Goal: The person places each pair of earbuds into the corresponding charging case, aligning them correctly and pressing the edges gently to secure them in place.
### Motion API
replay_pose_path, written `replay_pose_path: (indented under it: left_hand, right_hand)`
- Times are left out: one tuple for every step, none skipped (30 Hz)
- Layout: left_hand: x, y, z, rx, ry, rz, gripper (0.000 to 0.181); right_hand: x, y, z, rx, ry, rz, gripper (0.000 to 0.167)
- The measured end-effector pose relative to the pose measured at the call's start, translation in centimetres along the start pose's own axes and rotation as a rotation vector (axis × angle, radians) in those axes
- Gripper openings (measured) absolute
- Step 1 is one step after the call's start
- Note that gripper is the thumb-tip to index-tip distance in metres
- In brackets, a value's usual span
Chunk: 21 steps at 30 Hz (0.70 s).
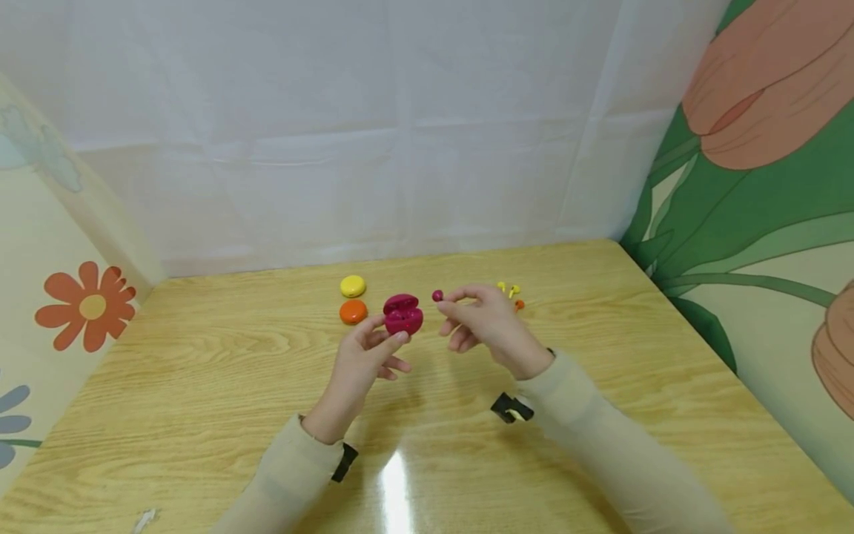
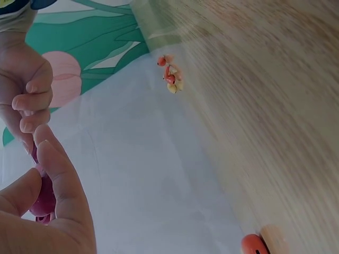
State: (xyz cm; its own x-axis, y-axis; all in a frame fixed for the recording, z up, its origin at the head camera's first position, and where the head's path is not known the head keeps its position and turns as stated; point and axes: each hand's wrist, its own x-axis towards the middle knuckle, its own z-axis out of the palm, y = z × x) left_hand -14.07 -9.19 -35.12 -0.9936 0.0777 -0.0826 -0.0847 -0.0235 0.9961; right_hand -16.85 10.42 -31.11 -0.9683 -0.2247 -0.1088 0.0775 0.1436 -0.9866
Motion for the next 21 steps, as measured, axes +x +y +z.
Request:
replay_pose_path:
  left_hand:
    - [0.0, 0.0, 0.0, 0.000, 0.000, 0.001, 0.040]
    - [0.0, 0.0, 0.0, -0.002, 0.000, 0.002, 0.040]
    - [-0.1, 0.0, 0.0, -0.003, -0.001, 0.003, 0.040]
    - [-0.1, 0.0, 0.0, -0.005, -0.001, 0.004, 0.040]
    - [-0.1, 0.0, 0.0, -0.006, -0.002, 0.005, 0.040]
    - [-0.1, 0.0, 0.0, -0.008, -0.002, 0.005, 0.039]
    - [-0.1, 0.0, 0.1, -0.009, -0.003, 0.005, 0.039]
    - [-0.1, 0.0, 0.1, -0.010, -0.004, 0.004, 0.039]
    - [-0.1, 0.0, 0.1, -0.011, -0.005, 0.004, 0.039]
    - [-0.1, 0.0, 0.1, -0.012, -0.005, 0.003, 0.039]
    - [-0.1, 0.0, 0.1, -0.013, -0.005, 0.002, 0.039]
    - [-0.1, 0.0, 0.2, -0.014, -0.004, 0.001, 0.039]
    - [-0.1, 0.0, 0.2, -0.014, -0.004, 0.001, 0.038]
    - [-0.1, 0.0, 0.2, -0.014, -0.003, 0.000, 0.038]
    - [0.0, 0.0, 0.2, -0.014, -0.003, 0.000, 0.038]
    - [-0.1, 0.0, 0.2, -0.014, -0.003, 0.000, 0.038]
    - [-0.1, 0.1, 0.2, -0.014, -0.003, 0.000, 0.038]
    - [-0.1, 0.1, 0.2, -0.013, -0.002, 0.000, 0.038]
    - [-0.1, 0.1, 0.2, -0.014, -0.003, -0.001, 0.038]
    - [-0.1, 0.1, 0.2, -0.014, -0.003, -0.001, 0.038]
    - [-0.1, 0.1, 0.2, -0.014, -0.003, 0.000, 0.038]
  right_hand:
    - [0.0, -0.1, 0.1, 0.002, -0.002, -0.003, 0.022]
    - [-0.1, -0.1, 0.2, 0.005, -0.004, -0.007, 0.023]
    - [-0.1, -0.1, 0.3, 0.009, -0.005, -0.011, 0.023]
    - [-0.1, -0.2, 0.4, 0.012, -0.005, -0.015, 0.023]
    - [-0.1, -0.2, 0.5, 0.018, -0.006, -0.019, 0.023]
    - [-0.2, -0.2, 0.6, 0.024, -0.006, -0.020, 0.023]
    - [-0.2, -0.3, 0.8, 0.031, -0.008, -0.021, 0.023]
    - [-0.2, -0.3, 0.9, 0.040, -0.008, -0.022, 0.023]
    - [-0.1, -0.3, 1.0, 0.049, -0.010, -0.023, 0.023]
    - [-0.1, -0.2, 1.2, 0.060, -0.013, -0.026, 0.023]
    - [-0.1, -0.2, 1.4, 0.071, -0.017, -0.027, 0.023]
    - [0.0, -0.2, 1.5, 0.080, -0.021, -0.028, 0.023]
    - [0.0, -0.2, 1.6, 0.088, -0.024, -0.031, 0.023]
    - [0.0, -0.2, 1.8, 0.094, -0.025, -0.033, 0.023]
    - [0.0, -0.2, 1.9, 0.098, -0.025, -0.034, 0.022]
    - [0.0, -0.2, 2.1, 0.101, -0.025, -0.035, 0.022]
    - [0.0, -0.2, 2.2, 0.104, -0.022, -0.035, 0.022]
    - [0.0, -0.2, 2.3, 0.105, -0.019, -0.035, 0.022]
    - [0.0, -0.2, 2.4, 0.107, -0.015, -0.035, 0.021]
    - [0.0, -0.2, 2.5, 0.109, -0.012, -0.035, 0.021]
    - [0.0, -0.2, 2.5, 0.110, -0.010, -0.036, 0.021]
